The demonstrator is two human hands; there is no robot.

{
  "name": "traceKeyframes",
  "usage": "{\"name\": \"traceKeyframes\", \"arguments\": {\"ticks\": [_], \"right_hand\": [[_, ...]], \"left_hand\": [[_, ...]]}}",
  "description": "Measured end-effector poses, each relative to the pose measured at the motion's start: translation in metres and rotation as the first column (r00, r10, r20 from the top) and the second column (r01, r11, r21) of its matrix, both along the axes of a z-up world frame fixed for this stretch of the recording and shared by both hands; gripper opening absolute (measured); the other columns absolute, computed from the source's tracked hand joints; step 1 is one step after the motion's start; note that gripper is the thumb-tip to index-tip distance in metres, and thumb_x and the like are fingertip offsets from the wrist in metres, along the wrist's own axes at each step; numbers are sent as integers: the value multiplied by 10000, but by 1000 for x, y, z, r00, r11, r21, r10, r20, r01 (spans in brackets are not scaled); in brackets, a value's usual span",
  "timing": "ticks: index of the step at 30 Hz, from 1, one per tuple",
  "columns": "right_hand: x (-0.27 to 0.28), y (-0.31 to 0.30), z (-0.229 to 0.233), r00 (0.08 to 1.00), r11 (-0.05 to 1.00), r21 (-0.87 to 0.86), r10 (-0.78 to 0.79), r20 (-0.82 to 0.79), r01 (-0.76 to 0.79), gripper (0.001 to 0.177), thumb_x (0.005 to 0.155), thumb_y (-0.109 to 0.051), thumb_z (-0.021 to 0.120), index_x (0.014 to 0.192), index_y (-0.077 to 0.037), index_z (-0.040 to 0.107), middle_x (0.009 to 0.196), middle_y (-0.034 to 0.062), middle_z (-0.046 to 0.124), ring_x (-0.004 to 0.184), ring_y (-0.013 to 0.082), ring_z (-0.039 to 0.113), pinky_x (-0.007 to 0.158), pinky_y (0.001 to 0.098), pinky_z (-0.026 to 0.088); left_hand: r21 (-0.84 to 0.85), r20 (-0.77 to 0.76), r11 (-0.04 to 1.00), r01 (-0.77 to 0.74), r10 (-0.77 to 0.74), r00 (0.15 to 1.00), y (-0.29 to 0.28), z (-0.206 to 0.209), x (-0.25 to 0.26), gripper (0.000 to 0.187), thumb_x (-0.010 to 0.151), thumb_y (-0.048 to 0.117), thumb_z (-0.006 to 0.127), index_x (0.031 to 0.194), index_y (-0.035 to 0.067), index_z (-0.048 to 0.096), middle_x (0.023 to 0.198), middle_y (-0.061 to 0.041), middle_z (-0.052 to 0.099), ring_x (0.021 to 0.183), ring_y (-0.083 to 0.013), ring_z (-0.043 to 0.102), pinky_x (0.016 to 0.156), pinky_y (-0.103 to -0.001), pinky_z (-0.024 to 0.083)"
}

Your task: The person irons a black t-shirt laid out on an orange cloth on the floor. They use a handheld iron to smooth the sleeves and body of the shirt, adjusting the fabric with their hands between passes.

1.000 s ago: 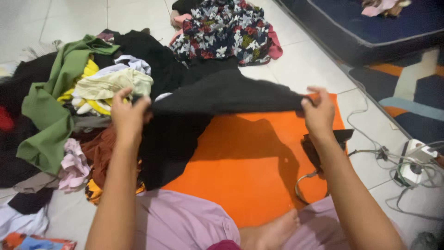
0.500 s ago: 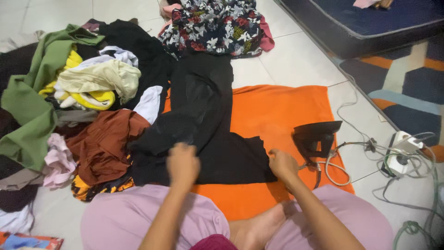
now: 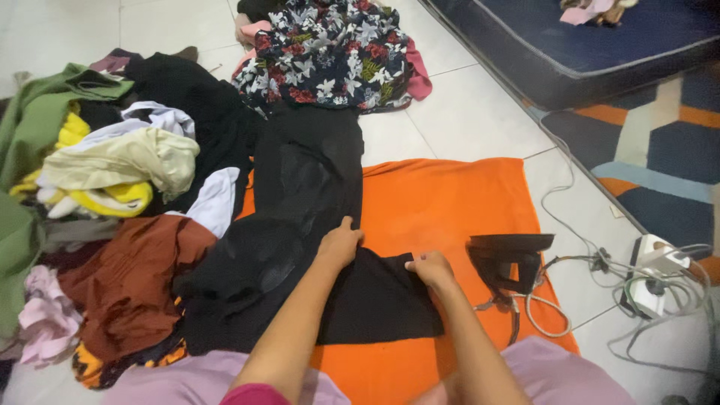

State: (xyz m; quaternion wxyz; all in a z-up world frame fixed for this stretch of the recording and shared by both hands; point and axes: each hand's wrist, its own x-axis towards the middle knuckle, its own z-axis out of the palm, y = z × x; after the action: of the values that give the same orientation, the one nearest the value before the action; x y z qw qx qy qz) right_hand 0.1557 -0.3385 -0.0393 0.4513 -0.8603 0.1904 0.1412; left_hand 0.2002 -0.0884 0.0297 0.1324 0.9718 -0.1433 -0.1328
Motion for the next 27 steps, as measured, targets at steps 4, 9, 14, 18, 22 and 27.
{"name": "traceKeyframes", "arguments": {"ticks": [4, 9, 14, 18, 22, 27], "right_hand": [[-14, -24, -7, 984, 886, 442, -174, 37, 140, 131, 796, -151, 757, 786, -23, 732, 751, 6, 668, 719, 148, 611, 689, 348, 459], [-4, -23, -25, 908, 740, 649, -377, 181, 178, 346, 989, -187, 804, 922, 132, 688, 861, 100, 643, 765, 236, 561, 688, 405, 447], [31, -11, -30, 973, 920, 344, -223, 60, 189, 316, 889, -230, 725, 1085, 12, 776, 992, 91, 789, 919, 202, 727, 854, 326, 546], [5, -17, -15, 999, 995, 88, -53, 13, 52, 276, 811, -245, 779, 999, -43, 772, 928, 81, 795, 879, 199, 736, 836, 333, 542], [-30, -12, 16, 996, 979, -188, 61, -67, -73, 303, 778, -285, 816, 904, -39, 690, 851, 134, 746, 826, 257, 713, 785, 403, 548], [-63, -8, 31, 962, 931, -289, 159, -222, -221, 364, 793, -294, 809, 884, 16, 641, 813, 176, 705, 786, 286, 711, 766, 439, 550]], "left_hand": [[-213, 92, 977, -16, 36, 995, 16, -2, 8, 150, 829, 1, 666, 938, 93, 715, 1156, -151, 598, 1052, -377, 664, 914, -483, 545], [-117, 205, 989, -95, 118, 972, 18, -8, 14, 99, 843, 30, 665, 926, 59, 710, 1166, -167, 601, 1007, -379, 672, 851, -483, 564], [-30, 328, 999, 41, -29, 944, -22, -8, 16, 183, 832, 91, 688, 1006, 68, 738, 1156, -147, 629, 1103, -340, 616, 891, -459, 530], [-141, 228, 975, 169, -134, 964, -61, -17, 11, 199, 860, 199, 727, 1033, 103, 752, 1131, -121, 657, 1144, -328, 587, 952, -487, 477], [-37, 192, 974, 223, -212, 958, -83, -29, 12, 235, 790, 245, 780, 987, 120, 751, 1091, -87, 685, 1135, -295, 605, 982, -487, 455], [-260, -26, 953, 157, -170, 985, -92, -52, 28, 215, 945, 229, 714, 1104, 85, 687, 1079, -156, 724, 1071, -368, 667, 907, -498, 518]]}}
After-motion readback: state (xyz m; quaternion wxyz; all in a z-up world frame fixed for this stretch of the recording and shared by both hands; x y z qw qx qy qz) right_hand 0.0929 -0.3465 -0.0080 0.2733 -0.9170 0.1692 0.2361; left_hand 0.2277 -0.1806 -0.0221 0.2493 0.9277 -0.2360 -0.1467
